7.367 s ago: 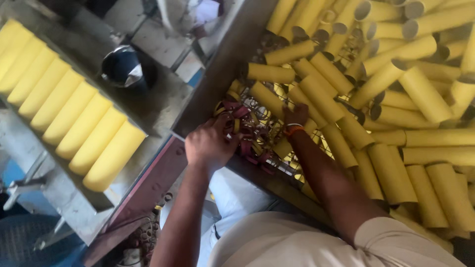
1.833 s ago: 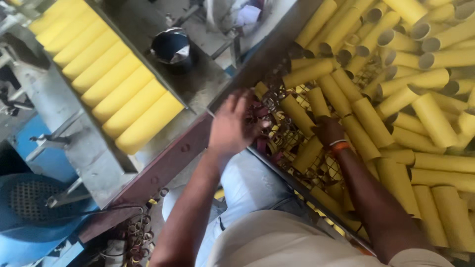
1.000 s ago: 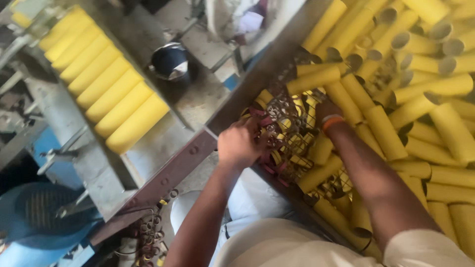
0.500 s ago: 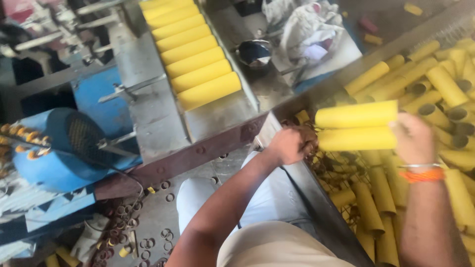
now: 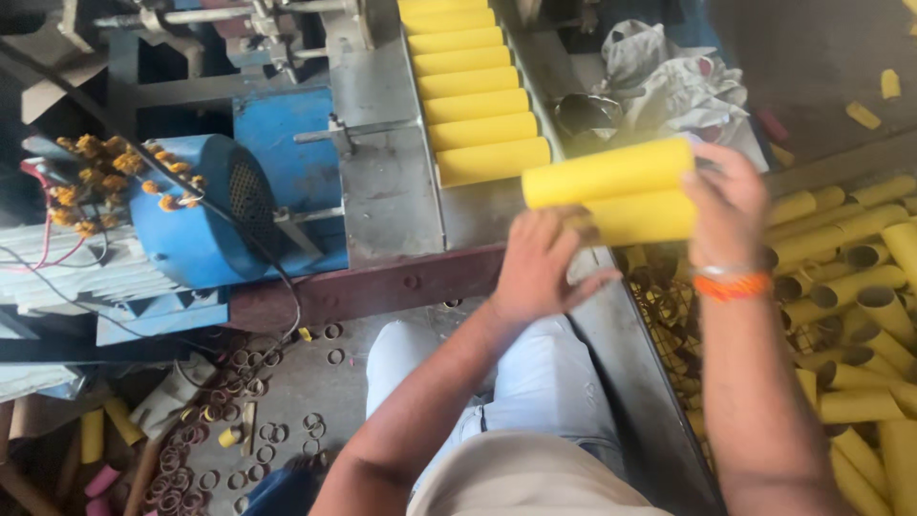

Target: The person repeatedly picks up yellow cylindrical objects from a wire rack and places them onto a conveyor belt. The action is continuous and repetitive, involving handling the cylinders one by one.

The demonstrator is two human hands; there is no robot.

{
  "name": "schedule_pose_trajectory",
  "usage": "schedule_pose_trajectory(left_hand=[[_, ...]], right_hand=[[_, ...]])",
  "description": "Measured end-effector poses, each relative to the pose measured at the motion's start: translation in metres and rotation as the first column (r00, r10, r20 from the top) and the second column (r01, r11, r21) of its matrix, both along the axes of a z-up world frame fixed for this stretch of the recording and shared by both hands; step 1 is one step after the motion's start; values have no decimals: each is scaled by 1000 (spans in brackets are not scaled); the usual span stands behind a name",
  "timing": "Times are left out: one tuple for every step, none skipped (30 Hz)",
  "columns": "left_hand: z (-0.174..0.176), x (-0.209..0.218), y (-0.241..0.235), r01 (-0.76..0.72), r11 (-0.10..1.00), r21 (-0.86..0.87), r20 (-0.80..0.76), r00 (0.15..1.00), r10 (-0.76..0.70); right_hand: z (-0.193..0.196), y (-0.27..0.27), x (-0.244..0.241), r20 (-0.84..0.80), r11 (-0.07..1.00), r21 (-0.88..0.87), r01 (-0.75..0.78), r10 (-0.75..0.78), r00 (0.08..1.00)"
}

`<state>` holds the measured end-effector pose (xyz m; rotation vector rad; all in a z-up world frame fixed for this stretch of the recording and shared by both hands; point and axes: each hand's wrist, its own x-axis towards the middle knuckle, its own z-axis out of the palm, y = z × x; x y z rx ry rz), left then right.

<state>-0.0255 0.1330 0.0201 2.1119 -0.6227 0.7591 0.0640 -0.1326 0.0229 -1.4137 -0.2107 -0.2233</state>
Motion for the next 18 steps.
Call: schedule_pose_trajectory(left_hand=[[-2, 9, 5, -47, 998, 35, -39, 998, 48], [-5, 20, 10, -86, 992, 90, -60, 994, 92], [-8, 32, 16, -122, 982, 146, -78, 988, 135], [-12, 45, 22, -157, 967, 201, -93, 980, 178], [-16, 62, 29, -151, 922, 356, -208, 949, 236], [-21, 76, 35, -121, 857, 501, -309, 900, 307], [-28, 84, 44, -121, 807, 578, -334, 867, 370], [-36, 91, 53, -116, 750, 651, -351, 830, 433], [-44, 96, 56, -107, 703, 703, -339, 818, 464], [-51, 101, 59, -98, 653, 751, -325, 807, 494], [-58, 103, 59, -79, 602, 795, -313, 796, 518], [-63, 103, 60, -100, 592, 799, -291, 799, 527], [-67, 100, 61, -116, 584, 803, -269, 805, 529], [-67, 98, 63, -131, 576, 807, -248, 810, 531], [-65, 97, 64, -132, 576, 807, -244, 813, 528], [-60, 96, 66, -132, 575, 807, -241, 816, 525], [-55, 93, 65, -124, 618, 776, -270, 820, 504], [-49, 89, 62, -114, 659, 743, -301, 823, 482]], right_hand=[[-6, 18, 13, 24, 999, -44, 11, -10, 1000], [-15, 39, 27, 49, 996, -87, 23, -18, 999], [-22, 59, 40, 11, 996, -92, 4, -3, 1000], [-29, 78, 49, -27, 995, -96, -16, 14, 1000], [-36, 94, 55, 131, 938, -344, 40, 6, 991], [-41, 107, 59, 282, 820, -558, 130, 40, 959], [-45, 115, 60, 232, 728, -669, 149, 14, 973], [-46, 117, 59, 184, 622, -767, 156, -19, 983], [-46, 115, 58, 138, 505, -850, 152, -64, 988], [-45, 107, 56, 181, 549, -814, 189, -68, 981], [-46, 91, 51, 218, 589, -777, 222, -79, 973], [-47, 72, 49, 254, 626, -737, 255, -93, 963], [-51, 48, 43, 205, 686, -693, 220, -105, 973], [-59, 19, 36, 157, 743, -642, 189, -114, 981], [-73, -13, 26, 116, 766, -610, 205, -169, 979], [-93, -44, 16, 73, 787, -575, 224, -223, 972], [-117, -77, -2, 27, 799, -545, 255, -288, 957], [-145, -107, -21, -67, 767, -594, 242, -347, 936]])
